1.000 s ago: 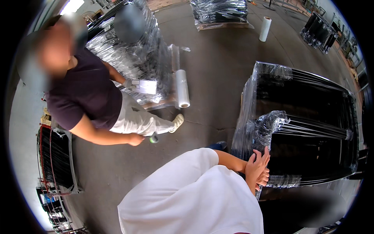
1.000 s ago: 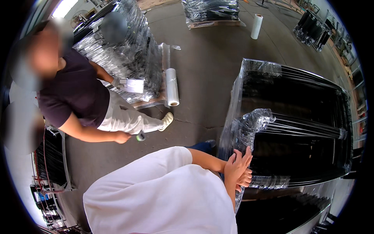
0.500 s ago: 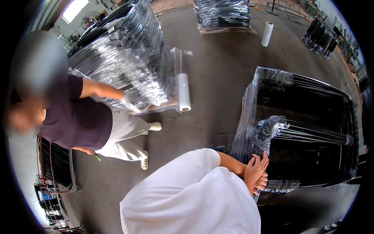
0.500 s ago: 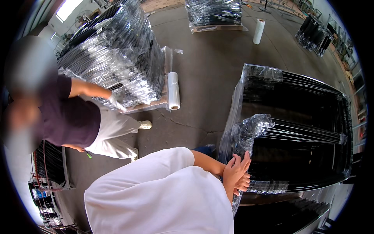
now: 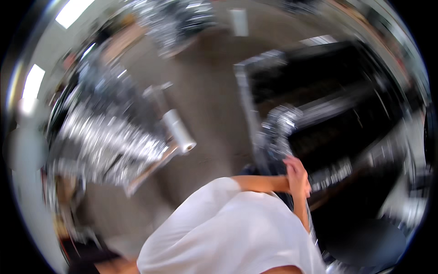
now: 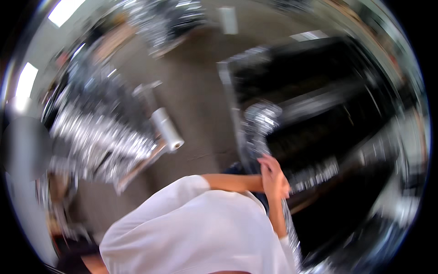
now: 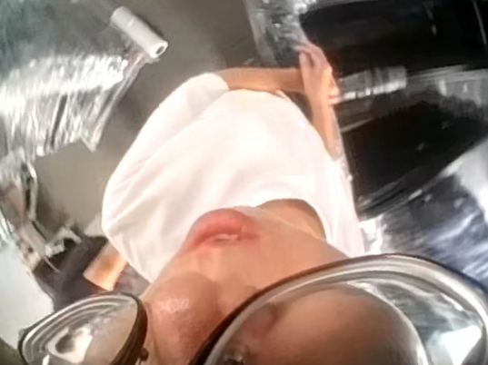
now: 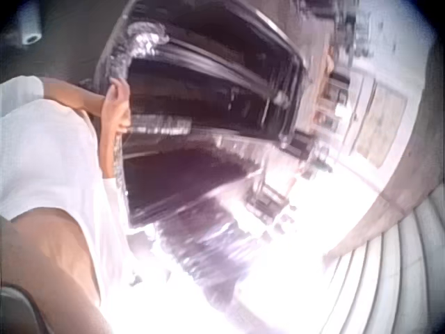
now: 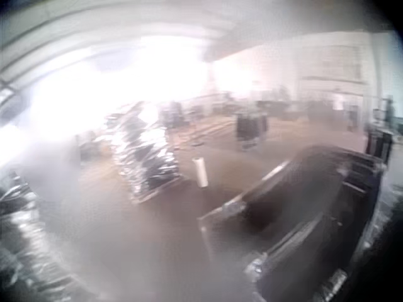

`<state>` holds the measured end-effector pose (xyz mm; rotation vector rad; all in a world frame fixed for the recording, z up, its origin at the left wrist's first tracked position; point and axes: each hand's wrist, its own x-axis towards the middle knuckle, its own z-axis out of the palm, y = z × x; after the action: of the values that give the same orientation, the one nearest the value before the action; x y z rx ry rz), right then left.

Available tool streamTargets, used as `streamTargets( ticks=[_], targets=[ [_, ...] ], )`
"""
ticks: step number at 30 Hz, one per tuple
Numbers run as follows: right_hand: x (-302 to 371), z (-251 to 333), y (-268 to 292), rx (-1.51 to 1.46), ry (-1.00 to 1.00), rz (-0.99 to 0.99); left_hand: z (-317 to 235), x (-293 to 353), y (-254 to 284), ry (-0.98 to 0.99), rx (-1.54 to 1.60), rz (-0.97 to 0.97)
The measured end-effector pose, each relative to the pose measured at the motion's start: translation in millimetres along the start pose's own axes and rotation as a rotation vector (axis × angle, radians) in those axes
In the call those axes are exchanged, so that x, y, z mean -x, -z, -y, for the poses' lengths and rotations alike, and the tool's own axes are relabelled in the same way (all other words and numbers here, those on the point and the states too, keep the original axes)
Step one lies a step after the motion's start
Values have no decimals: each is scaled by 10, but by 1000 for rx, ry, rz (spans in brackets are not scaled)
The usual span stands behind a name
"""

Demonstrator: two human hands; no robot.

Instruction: The person wraps a stack of black metal chairs with clear plastic stretch wrap. They retrieve a roll of wrap from a shelf, tear off a piece, and apply it to the stack, smoothing it down. Another person is present in the background, also handling wrapped items.

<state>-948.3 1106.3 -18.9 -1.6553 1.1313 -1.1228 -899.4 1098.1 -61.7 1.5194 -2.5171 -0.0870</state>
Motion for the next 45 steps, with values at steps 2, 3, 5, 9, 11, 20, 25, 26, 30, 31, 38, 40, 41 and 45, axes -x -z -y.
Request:
streamTargets(
  ticks=[2,3,5,9,11,20,25,26,30,31,38,40,41,45],
  targets=[
    [-19,-24,174,37,64,-135,14,-138,-64,-196,223,96],
    [-33,225,281,85,34,-185,53,-190,-68,-255,298,144],
    [116,371,551,87,-114,-307,5,-338,-69,-385,360,240],
    [539,348,796,102,-333,-516,-25,-392,-28,-497,176,274],
    [896,167,792,187,-371,-675,-173,-355,127,-522,231,218],
    [1433,-293,237,1107,-467,-963,-188,-279,208,-734,319,263],
    [1335,-390,209,1214,-576,-959,-138,-354,183,-842,237,268],
    [1328,-371,202,1213,-606,-974,-124,-371,152,-866,261,256],
    [1345,-370,101,1171,-623,-1091,-152,-344,134,-923,271,233],
    [1364,-377,47,1152,-597,-1128,-161,-371,105,-931,238,235],
    [2071,672,-350,306,-500,-1036,-194,-439,232,-993,91,339],
    [2421,1104,-464,276,-460,-1124,-254,-400,296,-1028,50,363],
    [2605,1310,-518,266,-411,-1190,-286,-349,349,-1036,35,379],
    [3363,2001,-565,422,-316,-1382,-443,57,522,-935,-160,370]
  ],
)
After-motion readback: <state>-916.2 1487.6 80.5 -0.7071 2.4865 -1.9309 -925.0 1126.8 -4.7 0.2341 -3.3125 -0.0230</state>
